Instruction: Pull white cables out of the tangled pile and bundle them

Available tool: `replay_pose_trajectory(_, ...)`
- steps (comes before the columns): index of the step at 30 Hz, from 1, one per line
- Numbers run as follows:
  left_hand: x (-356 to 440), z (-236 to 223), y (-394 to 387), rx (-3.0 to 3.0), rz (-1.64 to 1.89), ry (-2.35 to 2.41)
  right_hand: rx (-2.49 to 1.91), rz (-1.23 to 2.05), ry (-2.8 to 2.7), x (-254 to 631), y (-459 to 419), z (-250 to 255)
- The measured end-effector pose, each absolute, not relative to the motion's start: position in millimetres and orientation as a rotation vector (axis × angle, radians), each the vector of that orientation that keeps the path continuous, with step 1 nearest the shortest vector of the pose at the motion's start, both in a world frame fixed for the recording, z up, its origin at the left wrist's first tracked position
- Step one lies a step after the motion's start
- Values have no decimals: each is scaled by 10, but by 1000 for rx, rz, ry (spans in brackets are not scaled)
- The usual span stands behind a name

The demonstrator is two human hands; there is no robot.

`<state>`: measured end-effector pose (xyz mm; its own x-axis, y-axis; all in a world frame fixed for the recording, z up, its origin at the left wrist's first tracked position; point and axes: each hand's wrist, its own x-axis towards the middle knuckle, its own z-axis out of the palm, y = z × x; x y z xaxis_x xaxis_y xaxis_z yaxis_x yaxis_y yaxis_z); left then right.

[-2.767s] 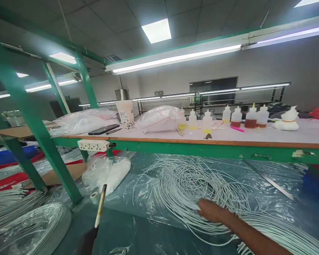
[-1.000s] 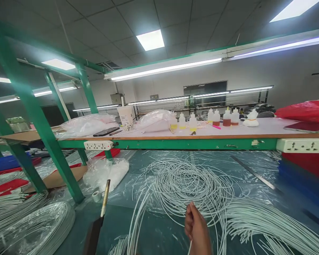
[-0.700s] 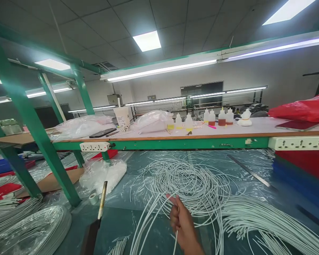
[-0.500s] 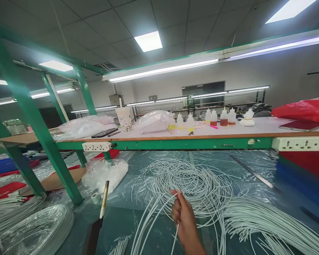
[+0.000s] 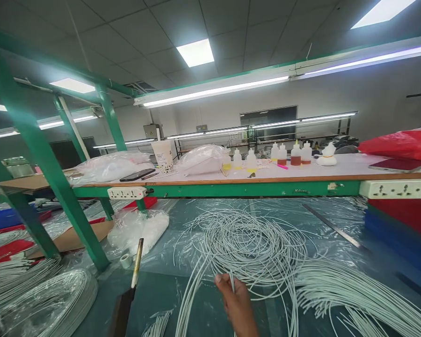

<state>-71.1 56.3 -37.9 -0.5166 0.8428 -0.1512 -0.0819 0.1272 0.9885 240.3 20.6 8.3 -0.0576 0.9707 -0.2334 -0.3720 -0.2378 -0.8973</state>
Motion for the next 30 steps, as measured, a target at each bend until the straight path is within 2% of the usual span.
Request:
replay_pose_trajectory(8, -732, -389, 562, 806, 1524, 1640, -1004, 1387, -852, 2350, 235, 187)
replay_pose_trajectory(15, -699, -334, 519, 848, 1550, 1599, -882, 1567, -677, 2402, 148, 317)
replay_pose_trajectory(20, -692, -244, 461, 844, 1544, 1587, -767, 1467, -443, 2557, 180, 245)
replay_pose_trajectory(26, -601, -122, 379, 830, 1523, 1523, -907, 1690, -564, 2536, 358, 33)
replay_pose_trajectory(30, -531, 24, 404, 809, 1485, 1475, -815, 1728, -604, 2466, 371, 57)
